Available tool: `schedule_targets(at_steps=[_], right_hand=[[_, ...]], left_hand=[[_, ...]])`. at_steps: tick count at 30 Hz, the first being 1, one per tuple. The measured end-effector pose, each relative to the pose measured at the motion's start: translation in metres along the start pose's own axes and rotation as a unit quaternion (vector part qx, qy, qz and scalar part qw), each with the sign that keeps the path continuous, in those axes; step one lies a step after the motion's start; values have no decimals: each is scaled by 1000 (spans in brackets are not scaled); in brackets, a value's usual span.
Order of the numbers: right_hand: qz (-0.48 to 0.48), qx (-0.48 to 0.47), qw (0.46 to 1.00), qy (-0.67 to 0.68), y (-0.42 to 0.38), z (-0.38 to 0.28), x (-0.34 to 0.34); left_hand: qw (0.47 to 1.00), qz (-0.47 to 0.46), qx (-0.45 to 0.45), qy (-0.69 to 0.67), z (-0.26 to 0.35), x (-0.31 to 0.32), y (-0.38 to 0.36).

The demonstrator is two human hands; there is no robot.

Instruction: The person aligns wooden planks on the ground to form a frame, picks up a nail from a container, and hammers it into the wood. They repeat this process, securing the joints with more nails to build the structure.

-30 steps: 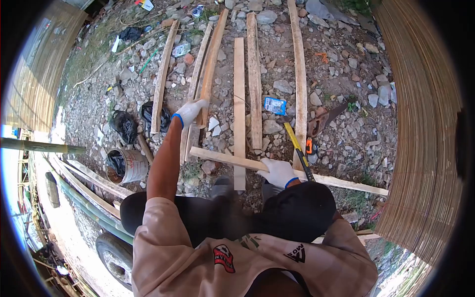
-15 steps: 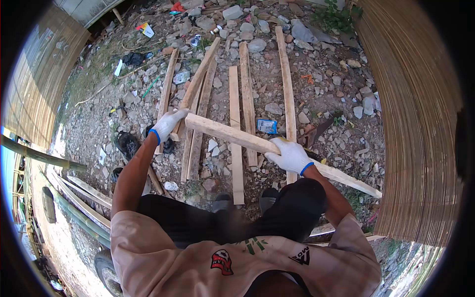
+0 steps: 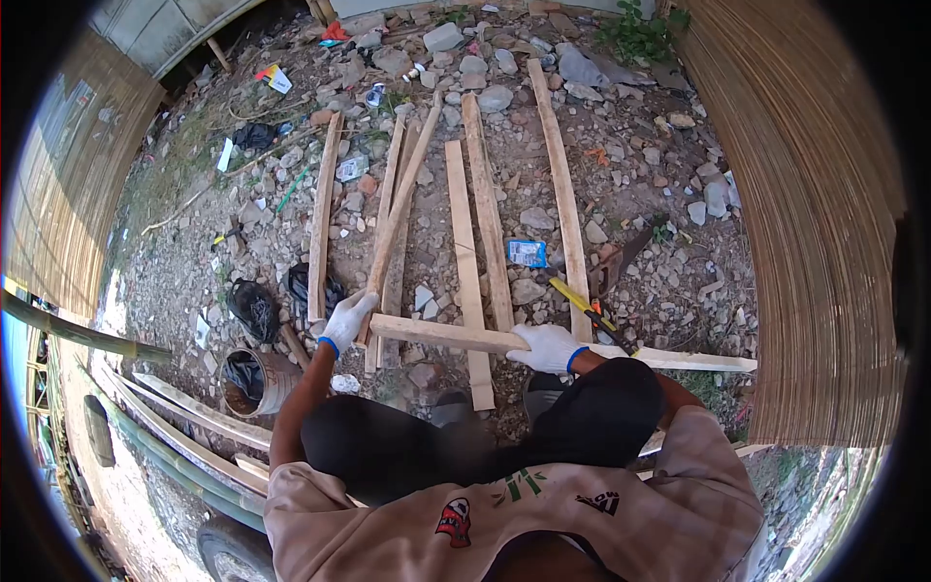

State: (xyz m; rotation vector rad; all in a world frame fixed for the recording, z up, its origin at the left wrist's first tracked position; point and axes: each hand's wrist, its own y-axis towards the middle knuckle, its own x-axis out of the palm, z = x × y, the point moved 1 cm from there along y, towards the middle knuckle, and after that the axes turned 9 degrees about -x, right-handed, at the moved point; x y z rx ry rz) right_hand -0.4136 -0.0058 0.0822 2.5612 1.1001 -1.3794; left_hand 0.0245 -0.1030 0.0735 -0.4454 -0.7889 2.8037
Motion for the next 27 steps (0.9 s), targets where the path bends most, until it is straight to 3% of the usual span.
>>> schedule_targets(at_steps=[3,5,6,8,9,13,15,19,27], right_hand=[[0,3,1000,-6,-2,8,17],[22,3,1000,6,-3,9,27],[-6,23,1000,4,-2,0,20],[0,37,999,-5,-1,6,32],[-11,52,998,-15,0,7,38],[-11,14,1000,-7,-4,15,60],[37,-12,999,-30,-5,21,70],[12,-19,999,-29,-4,14,72],[69,-46,996,-39,-8,18,80]], left_hand=[[999,17,-30,-5,-28,11,6],[994,36,-89,43,-1,25,-19],[995,31,-92,23,-25,21,-4],[983,25,-119,141,-9,18,-15],[986,22,-97,136,-36,13,-3],[982,-13,-160,96,-56,14,-13],[988,-3,-131,84,-72,19,-11],[991,83,-73,80,-67,35,-14],[985,92,-129,62,-60,38,-15]])
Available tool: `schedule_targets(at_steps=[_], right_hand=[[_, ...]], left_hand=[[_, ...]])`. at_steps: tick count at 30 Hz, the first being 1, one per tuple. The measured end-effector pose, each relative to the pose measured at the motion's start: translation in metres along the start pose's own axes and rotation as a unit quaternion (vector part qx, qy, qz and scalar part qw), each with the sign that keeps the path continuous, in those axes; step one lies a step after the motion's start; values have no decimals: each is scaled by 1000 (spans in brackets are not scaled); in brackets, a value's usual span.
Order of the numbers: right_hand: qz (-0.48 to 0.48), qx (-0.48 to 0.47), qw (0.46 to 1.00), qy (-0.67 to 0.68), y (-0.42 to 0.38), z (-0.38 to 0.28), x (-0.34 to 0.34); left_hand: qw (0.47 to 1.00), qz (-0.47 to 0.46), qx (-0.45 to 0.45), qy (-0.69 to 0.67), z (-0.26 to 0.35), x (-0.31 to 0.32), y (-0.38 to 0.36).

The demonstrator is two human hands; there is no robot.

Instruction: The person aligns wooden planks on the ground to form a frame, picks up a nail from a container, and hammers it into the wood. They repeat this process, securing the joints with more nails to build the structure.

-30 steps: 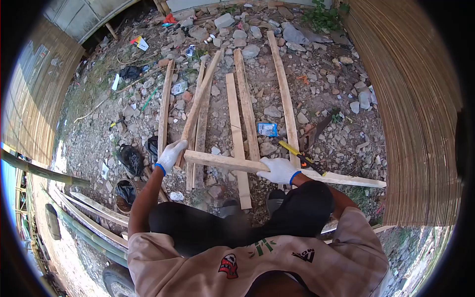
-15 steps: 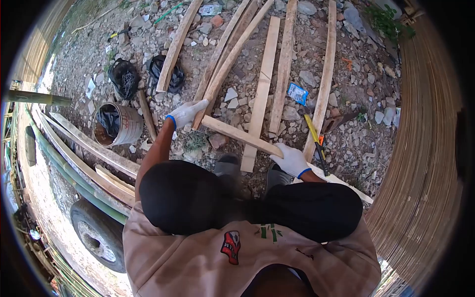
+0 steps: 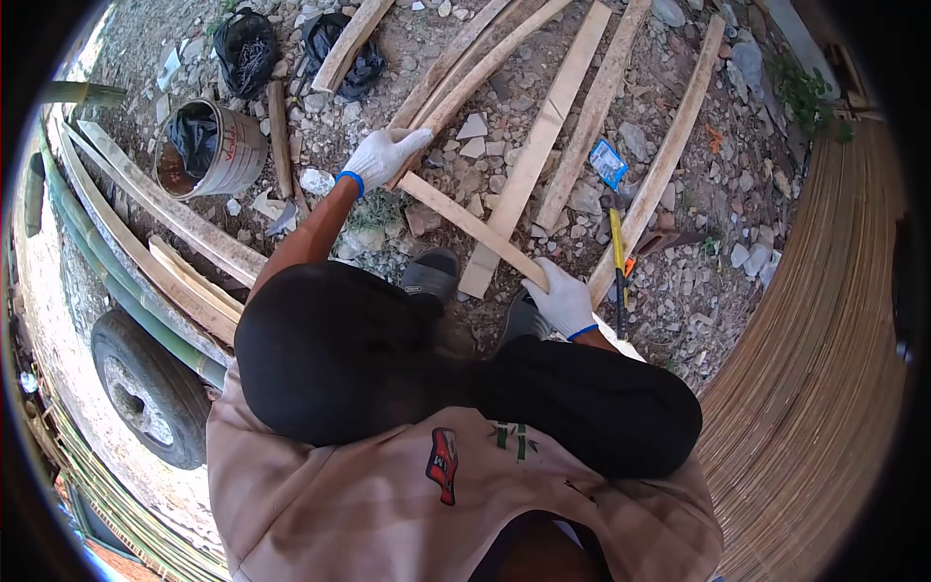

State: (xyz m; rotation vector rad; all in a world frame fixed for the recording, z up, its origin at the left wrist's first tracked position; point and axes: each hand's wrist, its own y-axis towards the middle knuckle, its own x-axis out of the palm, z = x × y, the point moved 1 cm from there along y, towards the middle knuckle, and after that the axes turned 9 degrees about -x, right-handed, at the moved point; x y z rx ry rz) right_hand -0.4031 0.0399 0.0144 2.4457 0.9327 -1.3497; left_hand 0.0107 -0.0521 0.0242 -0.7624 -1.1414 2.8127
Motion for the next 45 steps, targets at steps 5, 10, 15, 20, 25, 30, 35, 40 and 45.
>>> schedule_targets(at_steps=[5,10,15,20,25,30,35,40,45], right_hand=[[0,-8,1000,-10,-3,3,2],[-27,10,1000,-6,0,0,-5],[-8,-38,999,-31,-9,9,10],[-34,21,999,-28,-11,-3,2],[-11,2,999,-30,-11,-6,2],[-26,12,999,-19,-14,-8,1],[-19,-1,1000,-13,-15,-9,-1],[22,-23,999,-12,-13,-4,-3],[-27,13,999,-11,-13,-12,-10]], left_hand=[[999,43,19,-15,-8,12,4],[1000,31,2,0,-4,10,2],[997,65,34,-6,-8,15,5],[999,37,21,-9,-15,16,14],[999,2,17,-30,-27,8,19],[966,-222,-64,-116,-15,-29,0],[965,-227,-57,-117,1,-32,-19],[964,-205,-100,-137,-18,-31,-4],[939,-326,-88,-74,-17,-57,12]])
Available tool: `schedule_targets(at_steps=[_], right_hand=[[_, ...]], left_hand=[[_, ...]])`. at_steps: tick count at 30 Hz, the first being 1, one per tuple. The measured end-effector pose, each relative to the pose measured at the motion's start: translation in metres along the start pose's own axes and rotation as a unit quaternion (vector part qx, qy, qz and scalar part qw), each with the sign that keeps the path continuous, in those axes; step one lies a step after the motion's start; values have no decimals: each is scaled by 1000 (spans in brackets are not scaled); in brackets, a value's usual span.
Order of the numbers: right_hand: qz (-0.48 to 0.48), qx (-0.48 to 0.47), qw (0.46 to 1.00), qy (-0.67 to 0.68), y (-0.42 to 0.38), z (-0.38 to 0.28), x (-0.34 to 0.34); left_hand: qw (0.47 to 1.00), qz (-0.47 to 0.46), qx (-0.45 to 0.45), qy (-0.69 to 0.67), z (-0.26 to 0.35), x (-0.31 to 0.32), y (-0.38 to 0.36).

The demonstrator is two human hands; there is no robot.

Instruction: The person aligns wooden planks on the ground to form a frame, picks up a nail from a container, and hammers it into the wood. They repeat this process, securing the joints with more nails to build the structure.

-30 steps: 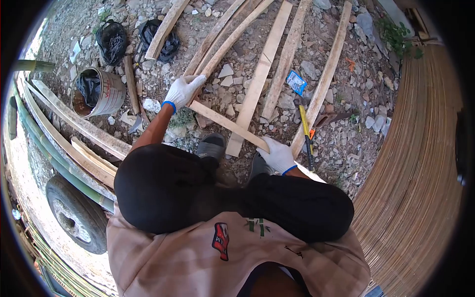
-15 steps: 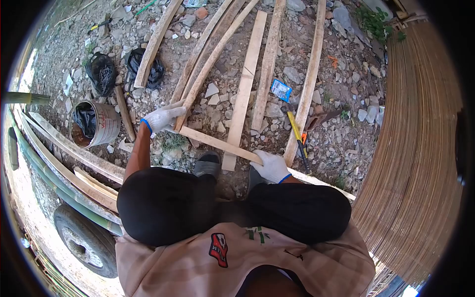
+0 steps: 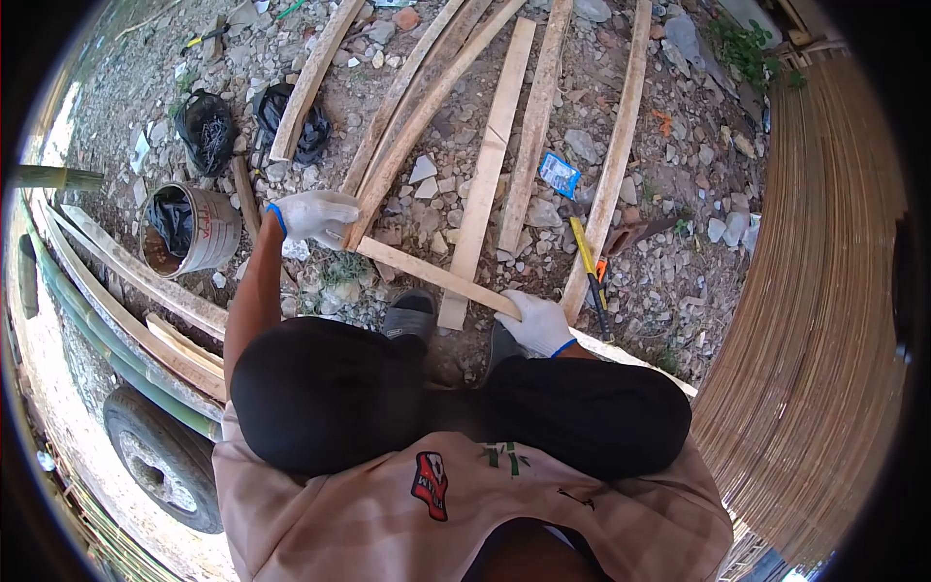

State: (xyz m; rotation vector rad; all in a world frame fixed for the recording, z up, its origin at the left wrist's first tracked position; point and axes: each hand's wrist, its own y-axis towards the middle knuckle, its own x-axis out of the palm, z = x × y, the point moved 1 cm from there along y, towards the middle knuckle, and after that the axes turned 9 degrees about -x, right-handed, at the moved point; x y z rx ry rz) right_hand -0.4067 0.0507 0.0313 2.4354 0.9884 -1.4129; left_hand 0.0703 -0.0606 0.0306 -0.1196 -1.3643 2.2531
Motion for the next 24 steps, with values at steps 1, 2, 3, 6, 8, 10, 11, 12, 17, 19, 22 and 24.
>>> schedule_targets(at_steps=[1,2,3,6,8,10,11,12,17,19,22,24], right_hand=[[-20,9,1000,1,2,-1,0],[-20,6,1000,3,2,1,2],[-4,0,1000,5,3,2,4],[10,-2,1000,12,5,5,5],[0,3,1000,19,3,6,4],[8,2,1000,21,4,7,4],[2,0,1000,24,5,7,4],[16,-4,1000,25,5,7,3],[20,-7,999,41,6,4,3],[17,-3,999,40,5,3,5],[22,7,999,36,8,1,4],[25,11,999,33,7,1,5]], left_hand=[[996,33,-48,61,7,-5,-2],[996,37,-49,61,13,-6,-3],[993,40,-79,82,22,-2,-3],[990,26,-102,89,22,-2,1],[999,37,-7,11,-2,5,-3],[997,56,14,-58,-37,11,3],[987,18,71,-141,-52,13,6],[966,-18,127,-223,-68,16,6],[916,64,162,-362,-83,68,-2],[888,125,169,-408,-84,83,4],[861,160,186,-445,-90,93,15],[847,164,198,-466,-90,98,19]])
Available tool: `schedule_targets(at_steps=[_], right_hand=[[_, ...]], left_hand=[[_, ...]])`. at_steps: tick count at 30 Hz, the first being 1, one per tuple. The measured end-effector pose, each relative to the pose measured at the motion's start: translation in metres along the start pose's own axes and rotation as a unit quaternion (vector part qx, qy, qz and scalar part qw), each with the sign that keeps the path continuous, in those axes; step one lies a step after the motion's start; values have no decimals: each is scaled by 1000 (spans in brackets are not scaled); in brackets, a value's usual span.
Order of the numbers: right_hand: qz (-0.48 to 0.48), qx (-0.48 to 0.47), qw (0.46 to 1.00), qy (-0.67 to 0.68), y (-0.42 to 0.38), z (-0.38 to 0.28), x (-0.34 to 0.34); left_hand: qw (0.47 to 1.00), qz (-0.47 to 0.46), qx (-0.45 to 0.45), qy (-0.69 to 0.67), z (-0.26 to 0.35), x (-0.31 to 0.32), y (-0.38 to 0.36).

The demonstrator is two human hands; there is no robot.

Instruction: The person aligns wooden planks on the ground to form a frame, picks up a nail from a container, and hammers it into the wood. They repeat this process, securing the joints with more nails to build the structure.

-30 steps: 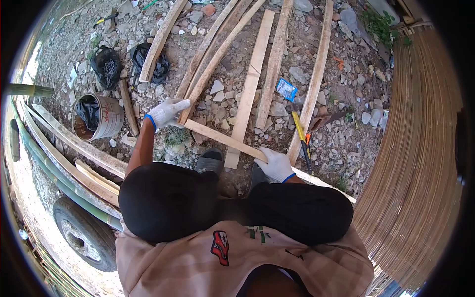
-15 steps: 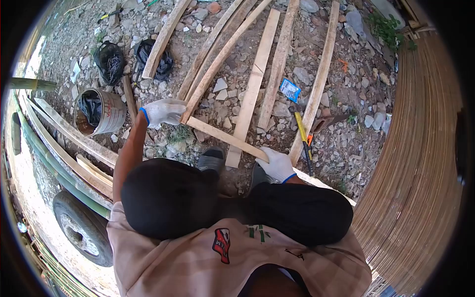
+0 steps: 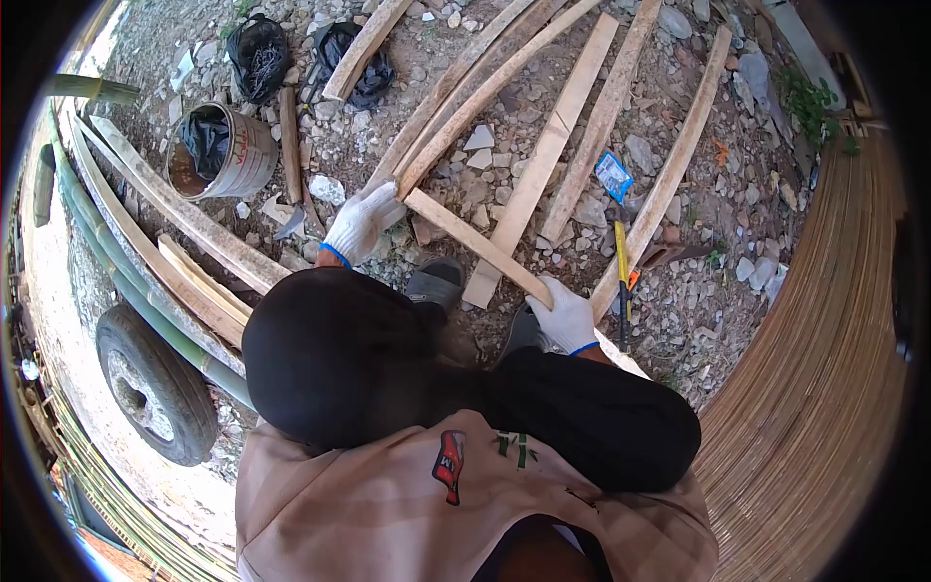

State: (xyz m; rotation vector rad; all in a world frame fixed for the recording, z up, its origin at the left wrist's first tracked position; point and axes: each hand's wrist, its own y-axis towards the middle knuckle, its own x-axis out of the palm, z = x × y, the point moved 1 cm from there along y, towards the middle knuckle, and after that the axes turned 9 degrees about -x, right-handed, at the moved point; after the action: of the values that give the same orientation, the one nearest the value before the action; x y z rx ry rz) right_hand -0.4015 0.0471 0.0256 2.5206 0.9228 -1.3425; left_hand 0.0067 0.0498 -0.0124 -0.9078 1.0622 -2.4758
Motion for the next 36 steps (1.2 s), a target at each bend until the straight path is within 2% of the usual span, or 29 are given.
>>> schedule_targets(at_steps=[12,18,24,26,30,32,36], right_hand=[[26,-9,1000,-12,-3,3,5],[9,14,1000,-21,1,-1,5],[3,24,999,-30,3,0,4],[-13,37,999,-37,4,4,6],[-16,27,999,-33,5,6,8],[-13,24,999,-39,6,7,9],[-31,30,998,-43,8,4,5]], left_hand=[[999,2,-28,-30,-6,6,0],[997,11,-3,-83,-21,32,-5],[981,4,73,-179,-39,50,3],[974,45,87,-205,-43,56,5],[982,54,88,-161,-43,63,-4],[982,40,126,-135,-53,54,7],[978,86,143,-126,-60,59,8]])
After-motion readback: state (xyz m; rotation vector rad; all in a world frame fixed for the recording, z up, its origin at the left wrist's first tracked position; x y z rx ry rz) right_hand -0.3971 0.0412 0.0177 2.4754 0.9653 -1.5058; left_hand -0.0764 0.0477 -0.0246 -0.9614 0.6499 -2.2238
